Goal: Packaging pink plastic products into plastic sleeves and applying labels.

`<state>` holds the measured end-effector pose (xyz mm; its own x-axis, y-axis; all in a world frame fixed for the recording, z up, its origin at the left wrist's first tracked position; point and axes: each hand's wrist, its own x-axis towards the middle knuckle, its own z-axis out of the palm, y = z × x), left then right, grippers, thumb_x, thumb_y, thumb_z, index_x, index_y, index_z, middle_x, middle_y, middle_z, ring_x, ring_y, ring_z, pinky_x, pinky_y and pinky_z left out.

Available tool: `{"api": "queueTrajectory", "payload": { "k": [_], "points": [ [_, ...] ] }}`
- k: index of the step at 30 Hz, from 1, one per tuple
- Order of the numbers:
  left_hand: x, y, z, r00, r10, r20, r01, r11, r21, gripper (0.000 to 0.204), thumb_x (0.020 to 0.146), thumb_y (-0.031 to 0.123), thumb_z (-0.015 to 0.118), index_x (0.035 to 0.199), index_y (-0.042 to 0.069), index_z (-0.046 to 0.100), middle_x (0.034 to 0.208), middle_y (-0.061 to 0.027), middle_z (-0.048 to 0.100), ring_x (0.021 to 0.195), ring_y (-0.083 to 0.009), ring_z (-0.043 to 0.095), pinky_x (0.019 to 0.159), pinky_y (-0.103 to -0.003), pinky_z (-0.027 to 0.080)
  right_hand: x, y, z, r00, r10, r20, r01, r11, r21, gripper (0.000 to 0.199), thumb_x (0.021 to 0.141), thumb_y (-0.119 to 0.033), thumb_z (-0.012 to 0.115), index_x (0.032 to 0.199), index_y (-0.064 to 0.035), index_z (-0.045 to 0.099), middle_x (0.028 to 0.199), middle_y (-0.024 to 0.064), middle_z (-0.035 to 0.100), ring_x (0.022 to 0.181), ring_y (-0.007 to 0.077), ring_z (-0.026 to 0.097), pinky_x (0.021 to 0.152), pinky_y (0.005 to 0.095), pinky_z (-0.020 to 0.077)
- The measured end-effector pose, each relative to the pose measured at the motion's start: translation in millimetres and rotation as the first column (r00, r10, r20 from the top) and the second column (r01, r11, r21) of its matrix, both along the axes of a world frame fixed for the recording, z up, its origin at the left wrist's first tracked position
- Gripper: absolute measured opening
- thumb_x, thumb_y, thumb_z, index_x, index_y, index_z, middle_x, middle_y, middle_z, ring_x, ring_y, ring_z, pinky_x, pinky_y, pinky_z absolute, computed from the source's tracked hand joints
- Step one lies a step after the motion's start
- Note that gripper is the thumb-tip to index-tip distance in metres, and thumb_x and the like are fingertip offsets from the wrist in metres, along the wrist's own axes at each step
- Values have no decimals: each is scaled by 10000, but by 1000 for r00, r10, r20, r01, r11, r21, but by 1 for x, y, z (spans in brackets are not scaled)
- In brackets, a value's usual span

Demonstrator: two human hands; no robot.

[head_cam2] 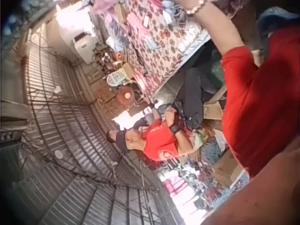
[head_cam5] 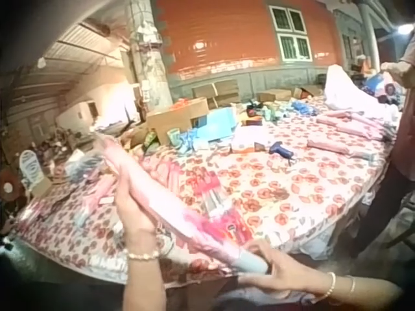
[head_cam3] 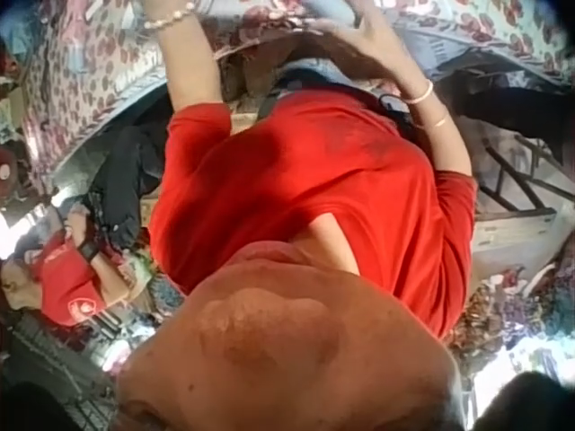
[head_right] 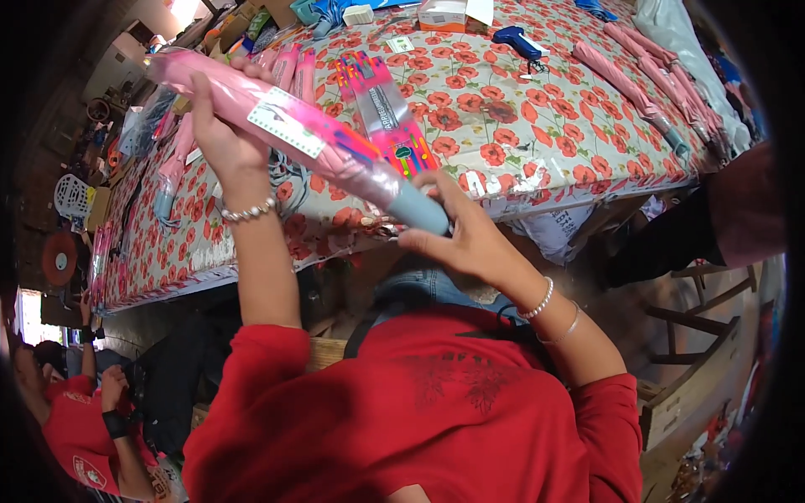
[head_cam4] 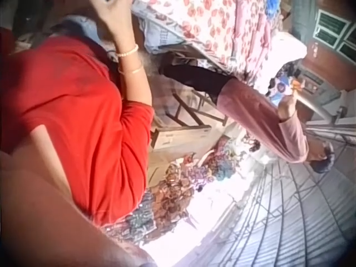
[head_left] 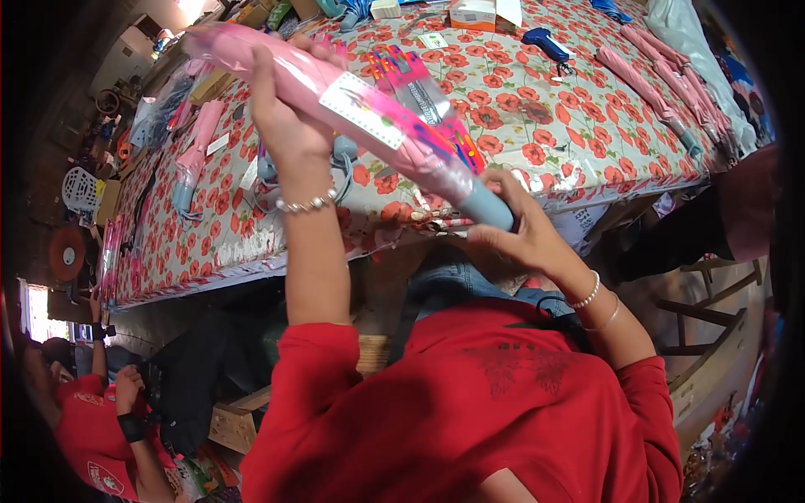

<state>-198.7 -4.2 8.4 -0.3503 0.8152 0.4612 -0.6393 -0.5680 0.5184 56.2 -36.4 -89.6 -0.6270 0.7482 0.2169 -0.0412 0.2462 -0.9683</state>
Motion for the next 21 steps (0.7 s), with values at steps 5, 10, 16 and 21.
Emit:
{"api": "queueTrajectory", "payload": {
  "k": [5, 10, 16, 21],
  "points": [
    [32, 16, 22, 888, 340, -308, -348, 937, 32, 330, 907, 239, 556, 1093, -23, 485, 922, -148, 630, 800, -232, 638, 706, -308, 550, -24, 58, -25, 938, -265, 223, 146, 887, 438, 585, 814, -345, 586, 1288, -81, 367, 1161, 187, 462, 1004, 301, 475, 845, 384, 381],
    [38, 24, -49, 748, 377, -546, -322, 926, 198, 250, 868, 146, 624, 1050, 0, 534, 864, -124, 663, 663, -180, 641, 604, -244, 542, -66, 62, -64, 843, -426, 328, 108, 732, 672, 643, 818, -396, 548, 1312, -38, 343, 1158, 200, 464, 1079, 339, 426, 910, 414, 320],
    [33, -4, -41, 543, 670, -506, -646, 718, 258, 202, 862, 152, 633, 1003, 25, 563, 872, -82, 633, 738, -137, 629, 643, -239, 524, -50, 48, -26, 924, -379, 44, 270, 732, 626, 602, 813, -348, 542, 1288, -11, 391, 1219, 186, 448, 1116, 325, 387, 947, 416, 276],
    [32, -26, -9, 636, 678, -368, -612, 734, 294, 217, 864, 170, 631, 1010, 30, 555, 859, -58, 610, 754, -125, 611, 676, -243, 519, -61, 39, 6, 893, -372, 252, 108, 723, 682, 539, 860, -347, 503, 1288, -38, 395, 1133, 162, 484, 1013, 262, 453, 857, 356, 351]
  ]
}}
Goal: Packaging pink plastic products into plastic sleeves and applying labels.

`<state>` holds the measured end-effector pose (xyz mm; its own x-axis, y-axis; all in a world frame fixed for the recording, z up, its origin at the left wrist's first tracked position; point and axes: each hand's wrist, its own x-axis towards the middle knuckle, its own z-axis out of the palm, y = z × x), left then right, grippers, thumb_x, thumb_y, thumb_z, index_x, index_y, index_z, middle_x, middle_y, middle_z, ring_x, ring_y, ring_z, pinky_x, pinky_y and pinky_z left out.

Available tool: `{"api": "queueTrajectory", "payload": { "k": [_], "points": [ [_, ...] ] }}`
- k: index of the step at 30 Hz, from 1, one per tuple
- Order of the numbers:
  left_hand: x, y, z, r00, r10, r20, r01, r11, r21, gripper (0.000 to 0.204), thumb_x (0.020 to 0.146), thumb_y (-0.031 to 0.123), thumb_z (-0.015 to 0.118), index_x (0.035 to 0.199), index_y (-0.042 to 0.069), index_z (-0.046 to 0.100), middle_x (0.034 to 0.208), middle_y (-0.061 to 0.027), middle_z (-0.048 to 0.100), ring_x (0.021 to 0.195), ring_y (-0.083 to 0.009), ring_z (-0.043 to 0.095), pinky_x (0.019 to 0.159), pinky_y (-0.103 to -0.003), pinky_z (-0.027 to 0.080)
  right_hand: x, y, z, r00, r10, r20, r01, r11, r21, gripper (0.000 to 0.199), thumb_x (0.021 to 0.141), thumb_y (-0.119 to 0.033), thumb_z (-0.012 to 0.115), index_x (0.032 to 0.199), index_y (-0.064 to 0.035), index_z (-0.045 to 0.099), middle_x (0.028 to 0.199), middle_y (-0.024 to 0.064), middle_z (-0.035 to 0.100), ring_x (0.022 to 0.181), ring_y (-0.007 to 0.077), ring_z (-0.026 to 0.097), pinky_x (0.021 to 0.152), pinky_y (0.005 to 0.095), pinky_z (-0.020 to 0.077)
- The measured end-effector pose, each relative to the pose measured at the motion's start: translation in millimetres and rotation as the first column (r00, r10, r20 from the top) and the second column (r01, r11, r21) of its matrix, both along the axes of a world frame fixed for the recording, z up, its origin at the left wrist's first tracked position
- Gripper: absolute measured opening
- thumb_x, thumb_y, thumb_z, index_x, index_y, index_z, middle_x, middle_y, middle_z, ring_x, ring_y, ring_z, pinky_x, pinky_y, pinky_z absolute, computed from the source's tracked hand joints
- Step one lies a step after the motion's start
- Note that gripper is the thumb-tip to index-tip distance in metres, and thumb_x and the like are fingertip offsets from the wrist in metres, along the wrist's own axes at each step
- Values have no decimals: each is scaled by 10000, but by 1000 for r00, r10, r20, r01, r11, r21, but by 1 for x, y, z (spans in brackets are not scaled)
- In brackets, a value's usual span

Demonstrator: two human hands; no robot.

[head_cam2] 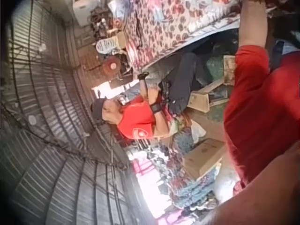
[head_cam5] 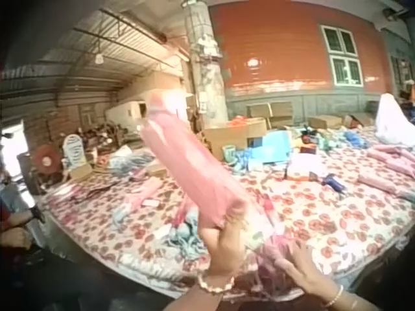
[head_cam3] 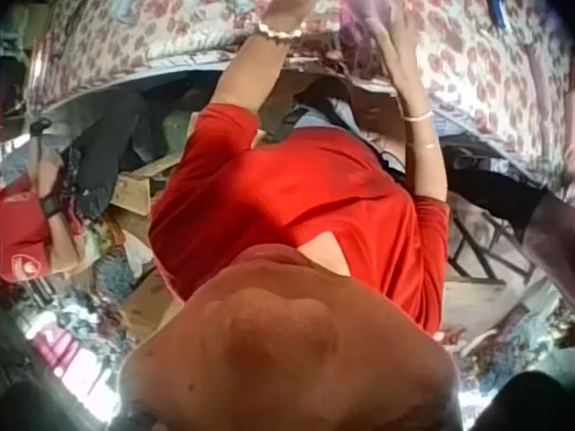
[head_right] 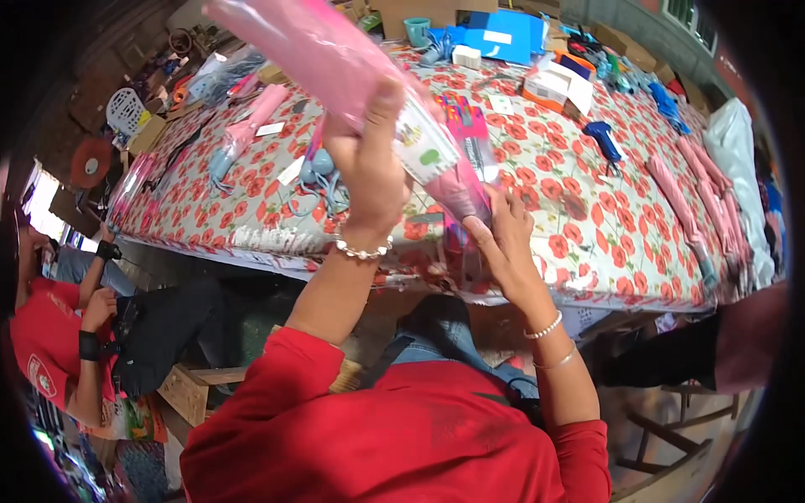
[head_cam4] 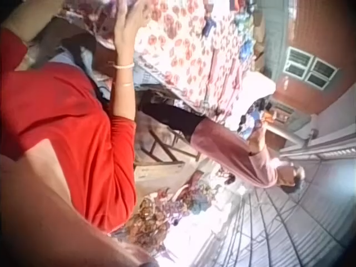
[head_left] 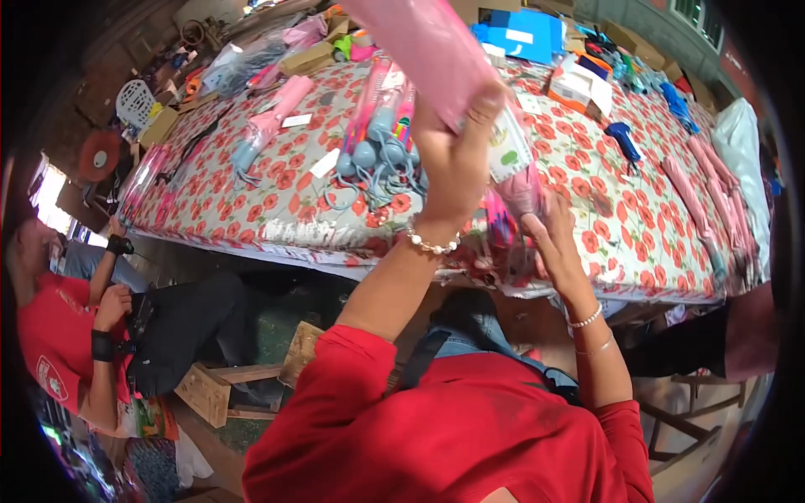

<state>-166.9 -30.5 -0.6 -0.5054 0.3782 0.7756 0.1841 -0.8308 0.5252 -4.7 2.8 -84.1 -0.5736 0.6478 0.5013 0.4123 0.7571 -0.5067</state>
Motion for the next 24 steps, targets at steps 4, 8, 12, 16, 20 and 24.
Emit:
{"api": "queueTrajectory", "payload": {
  "k": [4, 8, 12, 16, 20, 24],
  "points": [
    [-47, -13, 39, 873, -393, 288, 359, 919, 164, 245, 872, 211, 626, 1017, 28, 551, 846, -39, 606, 725, -110, 588, 685, -245, 514, -28, -21, 40, 836, 138, -531, -505, 572, -646, 485, 898, -342, 461, 1285, -58, 391, 1056, 118, 499, 899, 199, 488, 704, 296, 402],
    [-34, -3, 15, 966, -141, 215, 140, 990, 19, 304, 876, 200, 598, 1089, 1, 511, 888, -65, 609, 703, -124, 591, 668, -238, 515, -75, -8, 43, 658, 84, -749, -701, 432, -567, 471, 902, -319, 464, 1292, -69, 379, 1015, 88, 495, 853, 157, 482, 622, 268, 398],
    [-49, -42, -22, 963, -165, 213, 241, 882, -405, 398, 806, 170, 677, 1108, -15, 496, 894, -80, 584, 706, -125, 581, 609, -210, 478, -124, -8, 66, 647, 202, -735, -720, 478, -503, 461, 900, -298, 473, 1297, -82, 386, 993, 72, 492, 844, 139, 480, 628, 255, 404],
    [-122, -47, -6, 944, -114, 309, 251, 856, -452, 381, 813, 63, 611, 1155, -24, 470, 938, -106, 602, 690, -146, 618, 526, -182, 482, -143, 8, 66, 764, 458, -456, -560, 821, -114, 409, 882, -227, 512, 1268, -103, 459, 962, 45, 482, 837, 131, 464, 698, 237, 399],
    [-226, -56, -40, 950, 306, -66, -257, 642, -723, 312, 801, 141, 647, 1060, -2, 549, 773, -65, 609, 558, -128, 581, 441, -209, 456, -104, 13, 57, 786, 408, -464, -602, 677, -424, 355, 844, -96, 554, 1198, -85, 529, 957, 19, 471, 806, 116, 438, 714, 218, 380],
    [-304, -52, -60, 863, 442, -244, -386, 266, -883, 269, 777, 155, 660, 979, -8, 589, 735, -83, 624, 473, -133, 555, 388, -217, 439, -74, 21, 35, 830, 380, -408, -557, 615, -559, 293, 828, -36, 562, 1120, -65, 570, 926, 6, 483, 786, 97, 439, 704, 203, 376]
  ]
}}
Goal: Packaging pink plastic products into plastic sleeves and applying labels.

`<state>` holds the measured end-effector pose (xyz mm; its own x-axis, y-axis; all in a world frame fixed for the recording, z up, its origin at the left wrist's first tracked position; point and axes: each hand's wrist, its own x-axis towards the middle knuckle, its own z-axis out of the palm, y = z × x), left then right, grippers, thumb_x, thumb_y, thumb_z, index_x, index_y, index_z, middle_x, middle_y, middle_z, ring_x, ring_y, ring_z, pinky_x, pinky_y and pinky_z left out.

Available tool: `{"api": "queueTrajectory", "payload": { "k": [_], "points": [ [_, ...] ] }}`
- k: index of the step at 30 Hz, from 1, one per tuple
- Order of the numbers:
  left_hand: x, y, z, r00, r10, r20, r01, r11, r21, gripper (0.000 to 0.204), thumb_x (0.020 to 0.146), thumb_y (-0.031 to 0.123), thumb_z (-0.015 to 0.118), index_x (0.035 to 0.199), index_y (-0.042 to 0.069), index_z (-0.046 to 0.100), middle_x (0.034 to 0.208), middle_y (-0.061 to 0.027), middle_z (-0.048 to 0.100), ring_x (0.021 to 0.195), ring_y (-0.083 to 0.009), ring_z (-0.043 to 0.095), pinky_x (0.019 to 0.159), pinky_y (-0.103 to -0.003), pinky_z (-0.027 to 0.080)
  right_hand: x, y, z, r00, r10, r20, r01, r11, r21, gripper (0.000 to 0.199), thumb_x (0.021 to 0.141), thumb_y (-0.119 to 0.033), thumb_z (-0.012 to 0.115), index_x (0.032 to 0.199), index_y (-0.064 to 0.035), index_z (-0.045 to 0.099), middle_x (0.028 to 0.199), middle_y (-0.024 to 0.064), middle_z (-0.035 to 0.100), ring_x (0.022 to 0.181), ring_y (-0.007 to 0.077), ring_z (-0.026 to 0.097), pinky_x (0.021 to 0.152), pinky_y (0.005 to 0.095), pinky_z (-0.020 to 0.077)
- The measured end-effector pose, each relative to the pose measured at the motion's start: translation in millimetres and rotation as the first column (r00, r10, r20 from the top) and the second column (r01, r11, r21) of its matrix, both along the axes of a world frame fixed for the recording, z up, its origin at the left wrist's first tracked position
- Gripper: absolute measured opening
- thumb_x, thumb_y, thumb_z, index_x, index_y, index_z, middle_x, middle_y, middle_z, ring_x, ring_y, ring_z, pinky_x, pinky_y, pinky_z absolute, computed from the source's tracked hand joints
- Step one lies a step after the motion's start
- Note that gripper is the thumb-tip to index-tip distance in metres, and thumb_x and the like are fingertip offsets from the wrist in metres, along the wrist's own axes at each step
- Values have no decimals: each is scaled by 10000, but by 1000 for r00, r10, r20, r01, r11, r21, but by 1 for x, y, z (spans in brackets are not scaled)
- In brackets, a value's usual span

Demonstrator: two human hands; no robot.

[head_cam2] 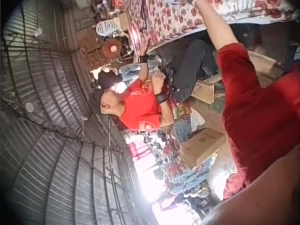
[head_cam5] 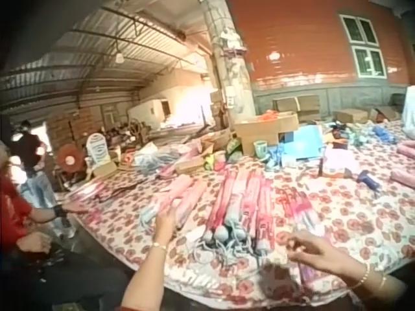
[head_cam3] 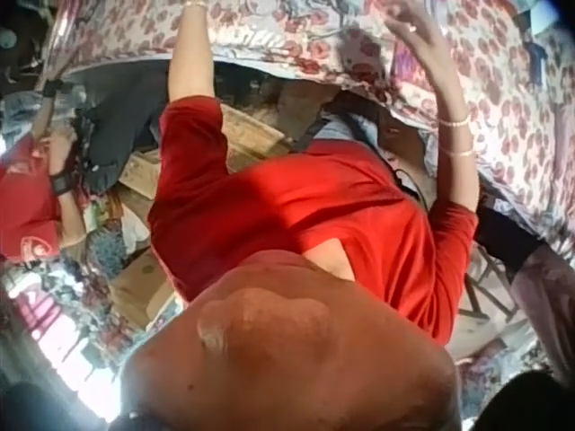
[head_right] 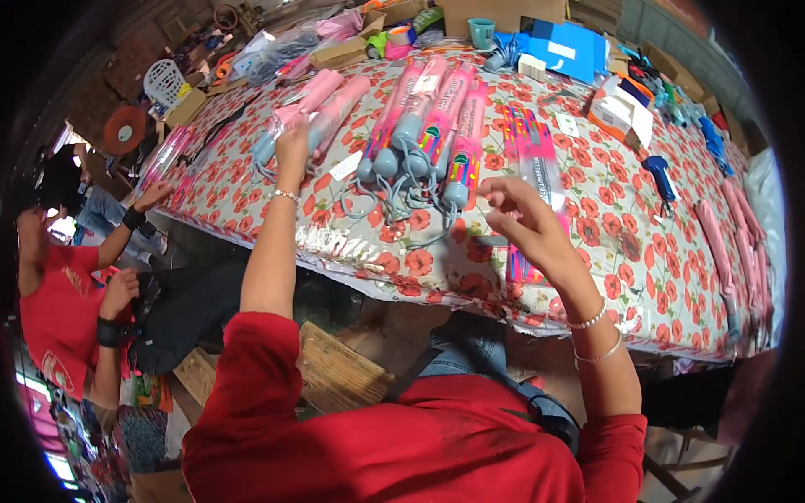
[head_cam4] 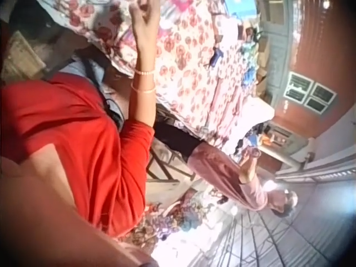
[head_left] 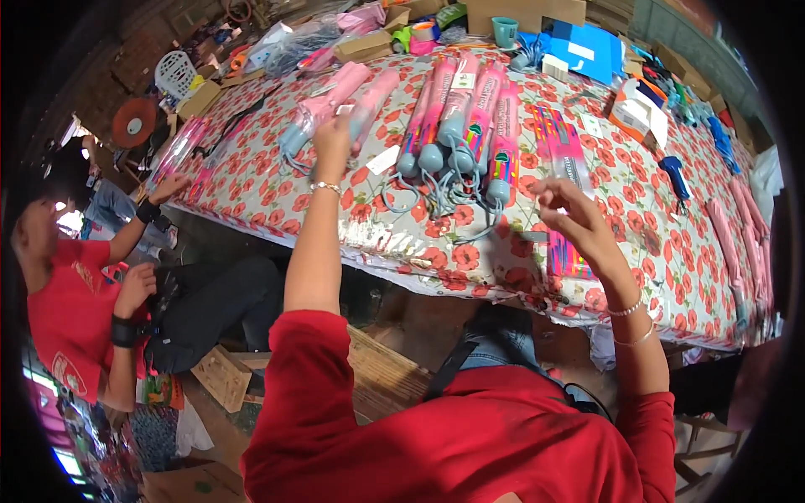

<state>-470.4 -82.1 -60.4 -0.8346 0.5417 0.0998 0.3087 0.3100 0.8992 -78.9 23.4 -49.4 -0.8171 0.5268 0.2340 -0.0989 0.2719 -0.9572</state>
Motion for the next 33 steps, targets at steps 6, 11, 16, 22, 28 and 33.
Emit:
{"api": "queueTrajectory", "payload": {
  "k": [6, 11, 16, 22, 28, 33],
  "points": [
    [-27, 32, -59, 993, 13, 120, -71, 869, 490, 312, 810, 243, 636, 971, -19, 588, 687, -82, 612, 477, -134, 543, 377, -225, 414, 47, -2, -10, 986, -61, 156, 68, 997, -35, 215, 830, -18, 547, 1040, -49, 582, 880, 9, 520, 790, 92, 464, 701, 209, 383],
    [-38, 41, -67, 983, -173, -60, 181, 872, 454, 346, 821, 277, 628, 976, -27, 575, 739, -128, 626, 473, -204, 544, 430, -310, 445, 78, -3, -15, 974, -127, 188, 141, 988, -63, 187, 843, -11, 530, 1024, -38, 568, 853, 6, 546, 735, 96, 494, 671, 209, 404],
    [-46, 53, -47, 957, -12, -290, -37, 986, -164, 380, 799, 297, 655, 994, -19, 573, 747, -142, 614, 543, -274, 556, 552, -391, 469, 92, -9, -11, 958, -123, 260, 204, 928, -312, 173, 856, -13, 514, 1025, -24, 554, 857, 9, 560, 674, 99, 503, 643, 204, 417],
    [-25, 58, -72, 446, 220, -867, -327, 942, 71, 365, 786, 333, 657, 881, -13, 585, 800, -163, 604, 726, -285, 571, 665, -369, 472, 101, -18, -16, 955, -160, 251, 235, 923, -304, 159, 866, -19, 500, 1018, -14, 544, 851, 32, 575, 675, 103, 523, 645, 200, 426],
    [-16, 55, -61, 742, 1, -671, -66, 995, -72, 396, 790, 359, 638, 948, 4, 559, 896, -164, 559, 832, -344, 537, 751, -431, 440, 114, -19, -19, 953, -192, 233, 252, 930, -267, 149, 866, -24, 496, 1005, -14, 548, 829, 47, 587, 709, 106, 536, 665, 203, 429],
    [-17, 59, -61, 798, 95, -595, -152, 987, -45, 342, 780, 296, 627, 992, 38, 553, 948, -179, 550, 855, -368, 521, 789, -460, 420, 121, -19, -23, 956, -195, 220, 252, 929, -270, 156, 857, -18, 489, 1001, -13, 549, 831, 51, 595, 733, 109, 541, 676, 206, 430]
  ]
}}
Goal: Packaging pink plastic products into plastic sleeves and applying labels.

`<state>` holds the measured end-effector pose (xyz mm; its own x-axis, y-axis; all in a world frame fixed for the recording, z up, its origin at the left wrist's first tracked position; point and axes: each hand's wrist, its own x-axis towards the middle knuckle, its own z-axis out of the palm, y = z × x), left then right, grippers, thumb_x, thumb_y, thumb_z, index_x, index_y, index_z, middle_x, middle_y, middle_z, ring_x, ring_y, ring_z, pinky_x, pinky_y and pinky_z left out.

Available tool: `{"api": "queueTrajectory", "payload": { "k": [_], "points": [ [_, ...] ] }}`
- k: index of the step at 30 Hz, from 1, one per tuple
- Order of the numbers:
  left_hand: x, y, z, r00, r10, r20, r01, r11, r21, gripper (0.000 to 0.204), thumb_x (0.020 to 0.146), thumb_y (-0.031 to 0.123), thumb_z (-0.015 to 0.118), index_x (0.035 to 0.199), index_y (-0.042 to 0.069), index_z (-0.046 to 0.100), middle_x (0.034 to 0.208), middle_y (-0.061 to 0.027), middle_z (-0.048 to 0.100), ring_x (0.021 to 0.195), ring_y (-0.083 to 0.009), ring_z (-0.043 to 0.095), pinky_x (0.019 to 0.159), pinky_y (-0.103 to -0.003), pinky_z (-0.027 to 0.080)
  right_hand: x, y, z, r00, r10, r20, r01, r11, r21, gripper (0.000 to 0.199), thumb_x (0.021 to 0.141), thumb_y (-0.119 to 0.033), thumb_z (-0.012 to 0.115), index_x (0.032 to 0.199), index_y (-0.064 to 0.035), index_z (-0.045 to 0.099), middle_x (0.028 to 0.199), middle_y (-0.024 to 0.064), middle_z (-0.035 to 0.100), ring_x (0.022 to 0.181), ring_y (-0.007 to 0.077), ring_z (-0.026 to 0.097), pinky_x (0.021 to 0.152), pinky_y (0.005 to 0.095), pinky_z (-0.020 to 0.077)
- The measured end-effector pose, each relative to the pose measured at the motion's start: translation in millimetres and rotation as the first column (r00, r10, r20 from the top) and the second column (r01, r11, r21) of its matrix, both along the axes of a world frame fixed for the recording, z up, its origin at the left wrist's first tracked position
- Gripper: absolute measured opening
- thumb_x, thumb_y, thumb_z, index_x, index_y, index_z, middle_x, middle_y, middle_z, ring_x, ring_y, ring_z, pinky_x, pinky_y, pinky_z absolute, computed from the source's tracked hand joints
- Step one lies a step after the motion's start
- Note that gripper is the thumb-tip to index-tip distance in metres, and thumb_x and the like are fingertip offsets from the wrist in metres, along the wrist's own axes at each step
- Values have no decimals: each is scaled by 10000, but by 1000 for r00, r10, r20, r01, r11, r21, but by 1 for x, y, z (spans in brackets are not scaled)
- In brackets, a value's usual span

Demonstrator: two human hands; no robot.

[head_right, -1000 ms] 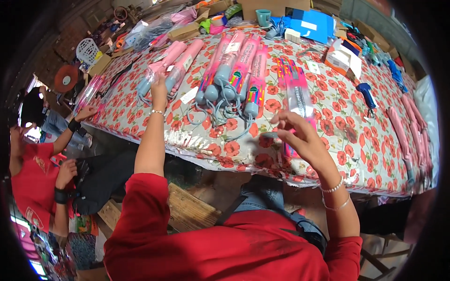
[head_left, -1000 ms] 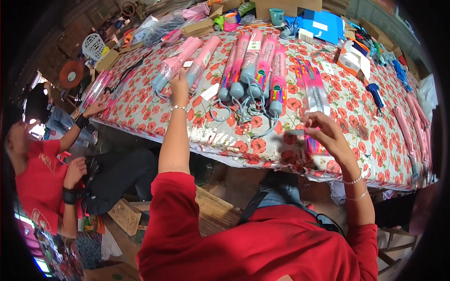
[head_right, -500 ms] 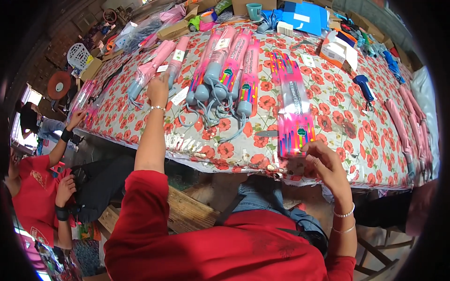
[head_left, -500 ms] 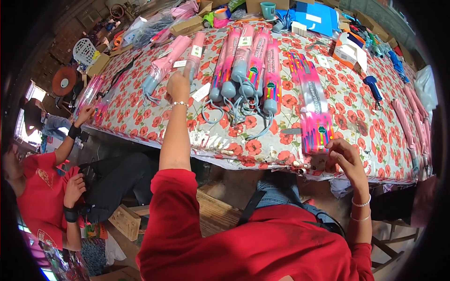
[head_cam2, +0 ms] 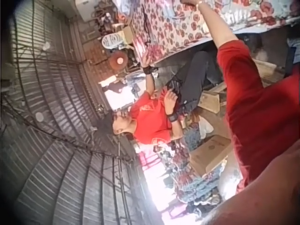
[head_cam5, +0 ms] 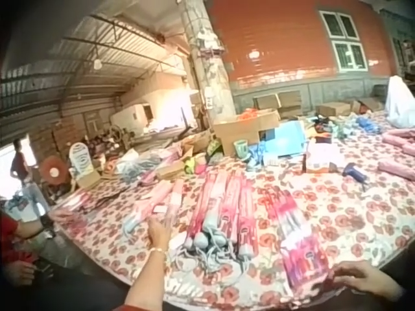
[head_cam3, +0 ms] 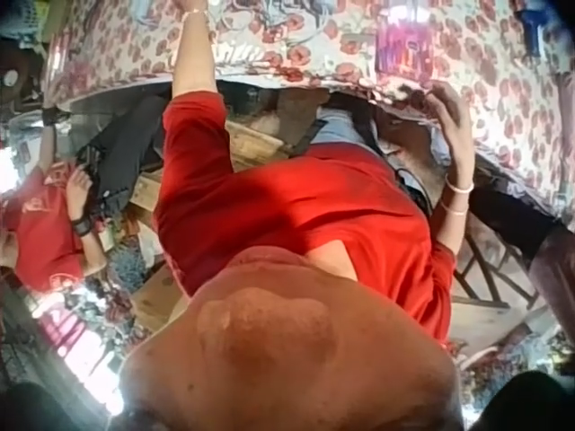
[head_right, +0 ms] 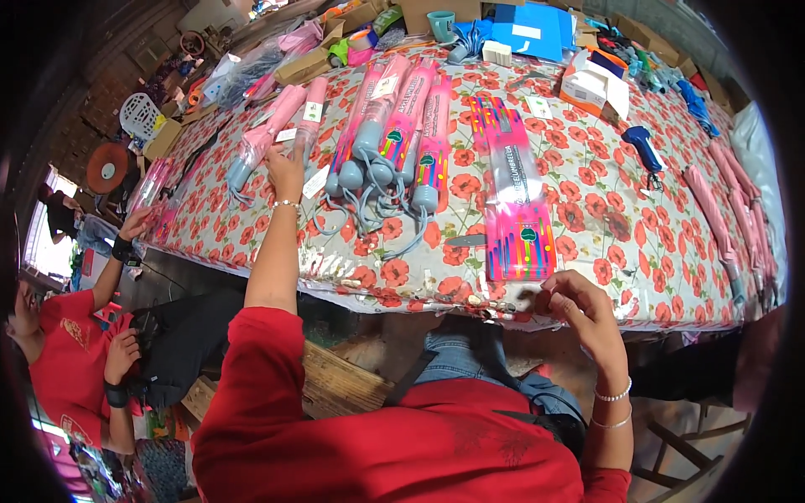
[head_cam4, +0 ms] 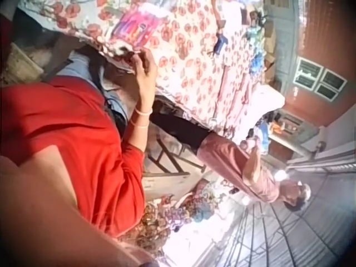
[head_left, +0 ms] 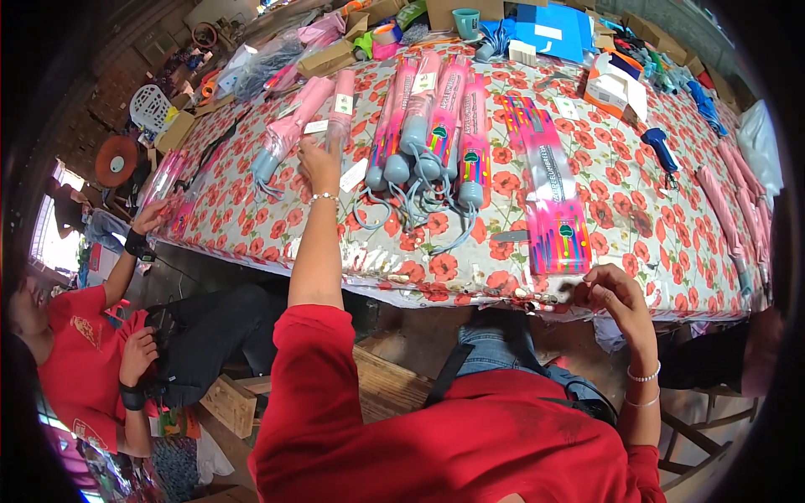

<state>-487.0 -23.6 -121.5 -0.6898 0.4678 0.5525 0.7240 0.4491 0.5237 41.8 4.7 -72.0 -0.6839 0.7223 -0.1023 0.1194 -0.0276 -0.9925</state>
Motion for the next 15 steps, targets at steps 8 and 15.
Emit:
{"api": "queueTrajectory", "payload": {
  "k": [8, 15],
  "points": [
    [-8, 24, -17, 996, 91, -12, -80, 924, 374, 304, 748, 150, 604, 1049, 118, 574, 943, -169, 548, 847, -373, 510, 807, -469, 400, 13, -9, 3, 998, 25, -51, -24, 999, 29, 184, 832, 9, 471, 997, -10, 551, 836, 54, 600, 754, 113, 540, 680, 209, 433],
    [31, 19, -7, 994, 109, 9, -109, 994, -3, 377, 744, 86, 558, 1112, 140, 619, 1013, -173, 549, 886, -352, 516, 826, -444, 406, 38, -14, 0, 999, -39, -32, 40, 998, 50, 217, 823, 18, 467, 1022, -6, 550, 855, 46, 592, 742, 119, 527, 684, 213, 429]
  ]
}}
